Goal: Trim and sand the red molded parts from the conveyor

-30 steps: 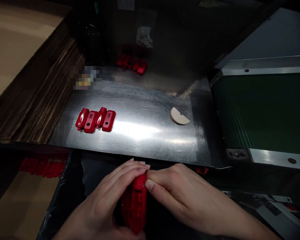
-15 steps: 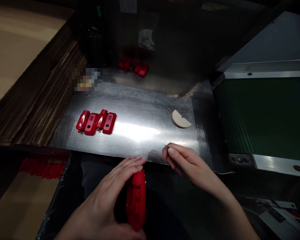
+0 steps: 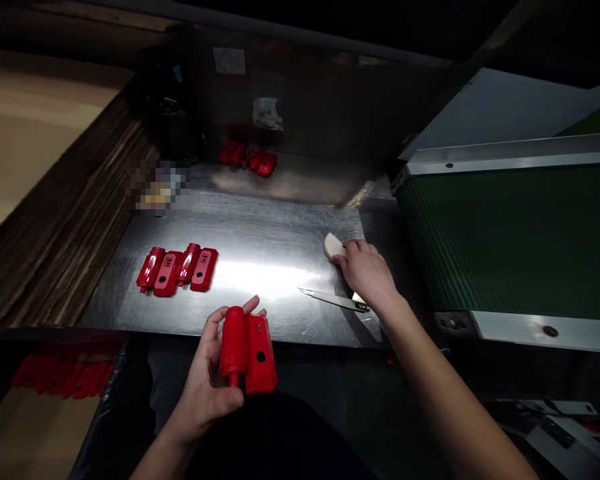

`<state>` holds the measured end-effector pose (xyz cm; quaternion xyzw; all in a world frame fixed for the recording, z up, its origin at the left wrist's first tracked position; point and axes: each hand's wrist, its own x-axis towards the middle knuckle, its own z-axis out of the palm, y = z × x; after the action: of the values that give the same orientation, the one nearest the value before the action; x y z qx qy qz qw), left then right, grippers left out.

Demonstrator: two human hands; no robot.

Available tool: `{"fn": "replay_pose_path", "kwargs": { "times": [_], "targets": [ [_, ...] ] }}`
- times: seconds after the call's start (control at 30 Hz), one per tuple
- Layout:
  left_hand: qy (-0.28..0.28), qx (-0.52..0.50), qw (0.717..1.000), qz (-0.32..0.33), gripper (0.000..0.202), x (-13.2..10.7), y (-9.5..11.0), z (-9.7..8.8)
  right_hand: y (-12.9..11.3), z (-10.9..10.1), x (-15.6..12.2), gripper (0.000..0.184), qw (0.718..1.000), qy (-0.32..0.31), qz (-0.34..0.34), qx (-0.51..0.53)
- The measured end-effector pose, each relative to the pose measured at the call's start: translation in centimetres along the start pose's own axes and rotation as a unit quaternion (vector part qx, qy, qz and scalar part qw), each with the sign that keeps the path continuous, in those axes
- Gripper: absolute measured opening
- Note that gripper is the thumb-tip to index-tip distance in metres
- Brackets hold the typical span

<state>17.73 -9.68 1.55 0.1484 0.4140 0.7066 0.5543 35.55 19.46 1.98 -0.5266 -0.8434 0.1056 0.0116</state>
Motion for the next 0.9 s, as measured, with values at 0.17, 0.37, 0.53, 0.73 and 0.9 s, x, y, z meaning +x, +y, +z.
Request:
{"fn": "replay_pose_path", "kwargs": {
  "times": [0.17, 0.37, 0.53, 0.73, 0.9],
  "targets": [
    [0.051, -0.042, 0.998, 0.007, 0.093, -0.1, -0.4, 0.1, -2.3, -1.4, -3.0, 0.021, 0.999, -0.02, 0.008, 0.036],
    [0.096, 0.027, 0.994, 0.031, 0.095, 0.7, -0.6, -0.4, -8.2, -3.9, -11.6, 0.032, 0.953, -0.144, -0.067, 0.259],
    [0.084, 0.014, 0.996, 0.037, 0.088, 1.2, -0.2, -0.3, -11.3, -4.1, -14.6, 0.021, 0.92, -0.201, -0.103, 0.321],
    [0.112, 0.063, 0.99, 0.051, 0.093, 1.1, -0.4, -1.2, -11.8, -3.2, -15.2, 0.017, 0.942, -0.191, -0.102, 0.255],
    [0.151, 0.108, 0.98, 0.066, 0.095, 0.7, 0.1, -0.7, -12.3, -2.6, -15.8, 0.019, 0.958, -0.17, -0.113, 0.202]
  ]
}}
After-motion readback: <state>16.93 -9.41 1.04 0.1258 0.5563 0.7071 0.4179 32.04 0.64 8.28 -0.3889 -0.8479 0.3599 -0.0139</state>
